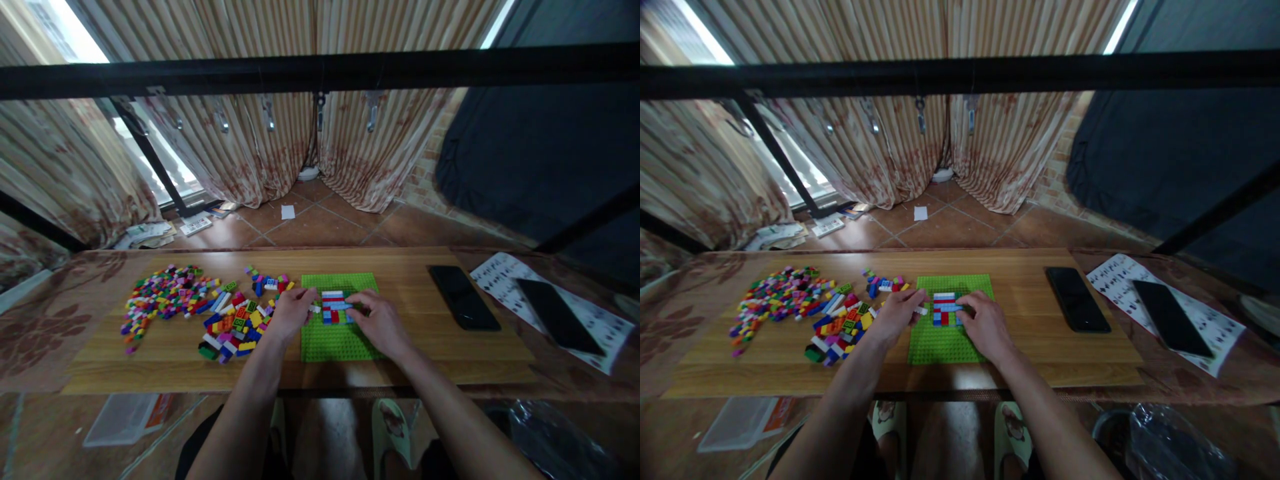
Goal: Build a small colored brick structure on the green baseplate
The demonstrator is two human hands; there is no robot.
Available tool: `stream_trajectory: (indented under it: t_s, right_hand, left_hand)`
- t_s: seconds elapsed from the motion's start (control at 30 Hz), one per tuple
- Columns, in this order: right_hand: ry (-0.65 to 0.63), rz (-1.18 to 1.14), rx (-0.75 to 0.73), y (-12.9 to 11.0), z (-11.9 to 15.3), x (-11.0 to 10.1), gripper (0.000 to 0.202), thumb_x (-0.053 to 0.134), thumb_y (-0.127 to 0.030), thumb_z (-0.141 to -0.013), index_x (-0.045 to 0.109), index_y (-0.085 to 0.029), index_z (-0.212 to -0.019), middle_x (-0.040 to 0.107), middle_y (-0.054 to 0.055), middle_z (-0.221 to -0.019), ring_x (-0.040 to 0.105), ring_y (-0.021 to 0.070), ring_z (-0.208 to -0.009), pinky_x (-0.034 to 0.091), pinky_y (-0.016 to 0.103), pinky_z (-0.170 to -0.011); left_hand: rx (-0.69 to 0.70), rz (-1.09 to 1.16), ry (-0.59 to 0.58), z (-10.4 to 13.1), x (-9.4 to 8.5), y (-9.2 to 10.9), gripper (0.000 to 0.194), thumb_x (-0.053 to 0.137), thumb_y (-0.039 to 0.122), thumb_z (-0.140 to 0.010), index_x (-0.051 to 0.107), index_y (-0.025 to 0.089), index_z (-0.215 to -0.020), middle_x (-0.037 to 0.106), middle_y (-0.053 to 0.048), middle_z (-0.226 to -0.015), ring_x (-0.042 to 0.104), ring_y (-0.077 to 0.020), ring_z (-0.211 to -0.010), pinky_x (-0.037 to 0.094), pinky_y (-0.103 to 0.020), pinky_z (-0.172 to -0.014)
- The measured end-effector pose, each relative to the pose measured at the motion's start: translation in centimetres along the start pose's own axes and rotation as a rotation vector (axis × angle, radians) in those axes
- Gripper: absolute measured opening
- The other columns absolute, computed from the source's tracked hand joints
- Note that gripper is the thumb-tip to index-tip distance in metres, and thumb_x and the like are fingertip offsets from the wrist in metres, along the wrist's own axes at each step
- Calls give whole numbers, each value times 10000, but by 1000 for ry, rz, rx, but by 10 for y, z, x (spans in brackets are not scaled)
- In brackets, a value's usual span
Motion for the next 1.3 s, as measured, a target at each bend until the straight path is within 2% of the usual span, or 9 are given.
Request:
stream_trajectory:
  t_s: [0.2, 0.37, 0.5, 0.63, 0.8, 0.93, 1.07, 1.17, 1.3]
  right_hand:
    - [-1, 37, -47, -3, 0, 0, 93, 574, -232, -843, 664, -220, -823, 635, 11, -816, 585, 162, -733, 434, 295, -703]
    - [-60, 24, -60, -8, 2, -2, 112, 553, -251, -857, 649, -224, -806, 622, 4, -785, 585, 162, -719, 430, 294, -687]
    - [-1, -83, -43, -1, 0, -23, 140, 544, -296, -856, 656, -222, -817, 652, 12, -794, 601, 169, -741, 455, 295, -694]
    - [188, -4, 99, 30, 0, -50, 156, 557, -328, -830, 657, -210, -805, 676, 29, -777, 614, 184, -701, 462, 306, -655]
    - [106, 226, 100, 40, 2, -38, 108, 583, -288, -804, 661, -226, -764, 671, 29, -729, 591, 182, -641, 441, 308, -622]
    - [117, 115, 53, 22, 3, -37, 123, 604, -296, -804, 678, -223, -869, 672, 41, -832, 600, 184, -722, 466, 316, -679]
    - [5, -130, -70, -13, 6, -23, 199, 617, -298, -823, 668, -235, -1004, 653, 18, -883, 592, 152, -737, 473, 282, -681]
    - [-45, -167, -119, -31, 10, -11, 155, 616, -302, -842, 682, -249, -972, 651, 5, -854, 601, 150, -755, 462, 273, -686]
    - [-49, -120, -136, -32, 10, -5, 151, 549, -291, -899, 694, -249, -888, 660, 12, -845, 618, 156, -788, 461, 282, -734]
  left_hand:
    - [-61, 247, -78, 4, 5, 2, 300, 631, 420, -759, 656, 121, -745, 561, 14, -554, 501, -75, -495, 395, -196, -495]
    - [-54, 312, -88, 7, 4, 6, 194, 705, 268, -667, 670, 123, -792, 615, 6, -660, 570, -92, -624, 472, -223, -647]
    - [-48, 312, -114, 10, 3, 10, 196, 663, 159, -665, 664, 123, -858, 655, -8, -711, 608, -104, -695, 486, -236, -729]
    - [-36, 291, -149, 13, 4, 14, 160, 609, 159, -730, 647, 118, -880, 650, -10, -676, 608, -99, -637, 501, -237, -675]
    - [-21, 198, -233, 19, 15, 18, 148, 613, 207, -770, 620, 122, -891, 623, 13, -596, 569, -81, -521, 470, -205, -552]
    - [12, 119, -292, 21, 26, 20, 144, 577, 260, -808, 606, 124, -847, 606, 18, -563, 544, -74, -474, 439, -190, -499]
    - [56, 70, -321, 21, 34, 21, 218, 578, 347, -811, 594, 130, -806, 589, 22, -555, 509, -68, -439, 402, -186, -453]
    - [89, 59, -333, 24, 39, 24, 275, 577, 403, -808, 594, 128, -799, 611, 6, -611, 500, -62, -450, 385, -181, -440]
    - [79, 35, -355, 28, 45, 23, 321, 548, 449, -819, 597, 132, -828, 647, -17, -696, 501, -58, -466, 376, -181, -444]
Point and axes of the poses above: each hand's wrist, its own z-axis away from the middle knuckle, its own x-axis out of the palm, y = z × x, the point moved 9 cm from there along -z, towards the middle knuckle
